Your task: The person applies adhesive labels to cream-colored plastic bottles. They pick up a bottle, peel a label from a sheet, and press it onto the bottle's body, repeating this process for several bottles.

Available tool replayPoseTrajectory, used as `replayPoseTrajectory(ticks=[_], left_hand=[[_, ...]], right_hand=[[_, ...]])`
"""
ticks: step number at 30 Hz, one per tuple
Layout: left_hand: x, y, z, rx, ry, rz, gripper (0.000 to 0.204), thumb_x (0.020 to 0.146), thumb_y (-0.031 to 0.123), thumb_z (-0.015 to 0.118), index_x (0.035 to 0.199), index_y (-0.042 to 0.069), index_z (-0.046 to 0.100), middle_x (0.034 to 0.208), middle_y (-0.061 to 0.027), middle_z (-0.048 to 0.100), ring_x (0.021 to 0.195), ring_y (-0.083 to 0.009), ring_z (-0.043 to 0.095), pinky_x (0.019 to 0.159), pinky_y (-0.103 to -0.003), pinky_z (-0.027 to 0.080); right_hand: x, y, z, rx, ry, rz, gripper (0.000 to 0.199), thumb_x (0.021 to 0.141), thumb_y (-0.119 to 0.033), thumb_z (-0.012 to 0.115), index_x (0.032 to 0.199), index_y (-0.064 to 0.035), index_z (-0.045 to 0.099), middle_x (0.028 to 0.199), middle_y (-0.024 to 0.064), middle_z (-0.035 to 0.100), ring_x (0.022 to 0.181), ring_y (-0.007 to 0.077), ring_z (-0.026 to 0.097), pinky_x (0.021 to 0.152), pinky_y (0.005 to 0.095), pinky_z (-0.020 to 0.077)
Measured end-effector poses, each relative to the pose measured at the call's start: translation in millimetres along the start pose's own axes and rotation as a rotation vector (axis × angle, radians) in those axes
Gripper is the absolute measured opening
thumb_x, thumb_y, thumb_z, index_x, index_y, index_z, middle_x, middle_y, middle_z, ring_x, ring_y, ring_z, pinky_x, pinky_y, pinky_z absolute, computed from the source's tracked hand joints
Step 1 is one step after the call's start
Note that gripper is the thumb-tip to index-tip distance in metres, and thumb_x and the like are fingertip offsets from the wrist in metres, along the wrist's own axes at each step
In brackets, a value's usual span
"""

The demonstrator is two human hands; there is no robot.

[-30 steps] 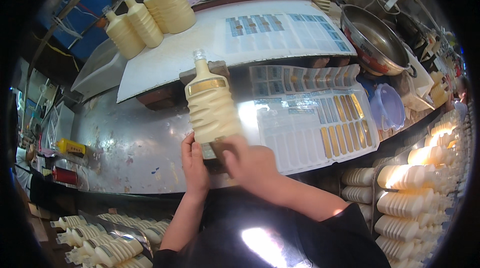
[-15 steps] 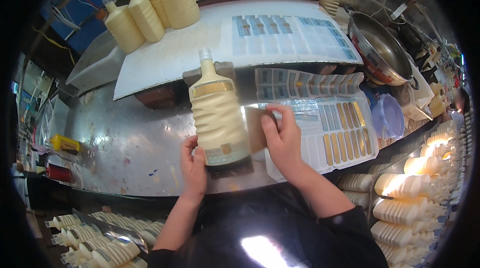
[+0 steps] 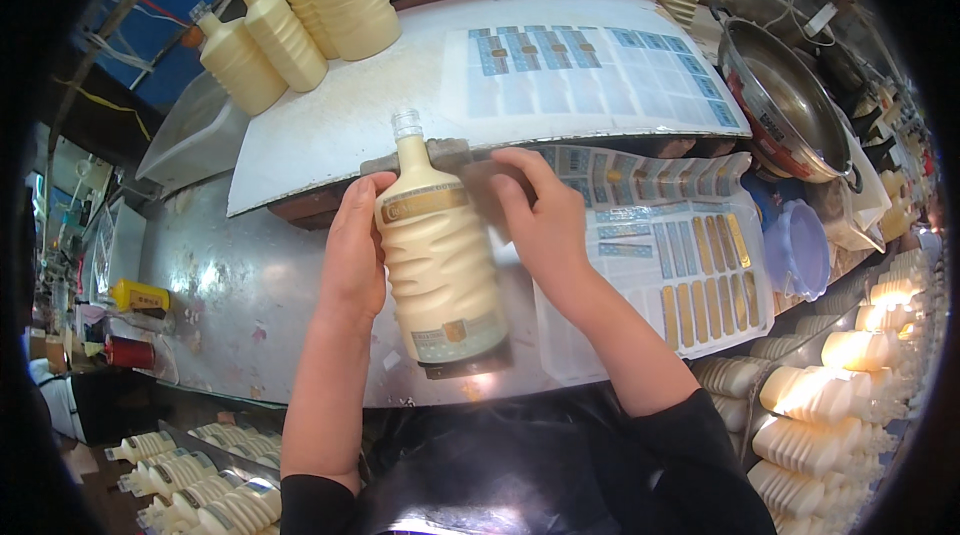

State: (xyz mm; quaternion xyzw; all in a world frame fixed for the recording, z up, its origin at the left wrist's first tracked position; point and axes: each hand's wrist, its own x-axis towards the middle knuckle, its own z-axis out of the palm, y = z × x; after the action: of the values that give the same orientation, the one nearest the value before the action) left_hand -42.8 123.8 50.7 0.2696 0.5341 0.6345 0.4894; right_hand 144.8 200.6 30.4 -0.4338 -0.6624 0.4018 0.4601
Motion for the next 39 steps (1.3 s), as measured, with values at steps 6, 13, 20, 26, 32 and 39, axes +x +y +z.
replayPoseTrajectory(ticks=[6,13,20,26,32,39], left_hand=[[-7.5,45.5,9.6,0.146,-0.097,-0.054,0.034,0.101,0.027,0.065,0.123,0.001,0.064,0.110,-0.0030,0.068,0.100,-0.0111,0.062,0.091,-0.029,0.051],[-102.3,66.5,-10.3,0.557,-0.087,0.394,0.031,0.085,0.012,0.081,0.113,0.005,0.068,0.107,-0.0029,0.070,0.100,-0.0132,0.063,0.090,-0.030,0.051],[-214.6,37.3,-11.3,1.107,0.274,1.321,0.034,0.076,0.011,0.082,0.108,0.011,0.070,0.102,-0.0018,0.068,0.091,-0.0217,0.064,0.072,-0.034,0.053],[-300.8,31.6,-25.8,1.595,0.498,1.304,0.030,0.083,0.023,0.080,0.111,0.018,0.070,0.109,0.0049,0.065,0.090,-0.0131,0.060,0.070,-0.028,0.047],[-382.4,50.7,-28.0,1.422,0.889,1.005,0.034,0.080,0.023,0.085,0.104,0.006,0.068,0.095,-0.0078,0.071,0.080,-0.0244,0.065,0.069,-0.037,0.050],[-502.1,31.9,-28.6,0.801,1.422,0.711,0.028,0.083,0.012,0.076,0.106,-0.002,0.068,0.100,-0.0081,0.067,0.091,-0.0164,0.064,0.084,-0.032,0.051]], right_hand=[[-36.8,-49.4,-13.2,-0.281,-0.110,-0.858,0.031,0.081,0.006,0.075,0.108,-0.0085,0.070,0.106,0.0084,0.075,0.088,0.0252,0.073,0.072,0.0358,0.0536],[-60.1,-44.9,-37.7,0.353,0.034,-0.273,0.026,0.096,0.000,0.068,0.122,-0.0004,0.065,0.118,0.0074,0.069,0.105,0.0139,0.064,0.093,0.0275,0.0521],[-37.4,-44.9,-15.1,0.534,-0.100,-0.147,0.029,0.099,-0.003,0.064,0.128,0.0001,0.063,0.119,0.0057,0.068,0.107,0.0115,0.063,0.097,0.0260,0.0478],[-23.3,-50.9,20.7,0.639,-0.280,-0.169,0.028,0.101,-0.008,0.065,0.128,-0.0006,0.065,0.120,0.0064,0.069,0.110,0.0126,0.063,0.100,0.0271,0.0478],[-16.9,-55.5,59.0,0.762,-0.464,-0.100,0.030,0.103,-0.012,0.063,0.131,-0.0018,0.064,0.120,0.0047,0.067,0.108,0.0119,0.064,0.096,0.0263,0.0503],[-21.2,-65.7,101.1,0.741,-0.620,0.011,0.030,0.102,-0.014,0.065,0.129,-0.0025,0.065,0.118,0.0036,0.068,0.107,0.0106,0.063,0.095,0.0253,0.0503]])
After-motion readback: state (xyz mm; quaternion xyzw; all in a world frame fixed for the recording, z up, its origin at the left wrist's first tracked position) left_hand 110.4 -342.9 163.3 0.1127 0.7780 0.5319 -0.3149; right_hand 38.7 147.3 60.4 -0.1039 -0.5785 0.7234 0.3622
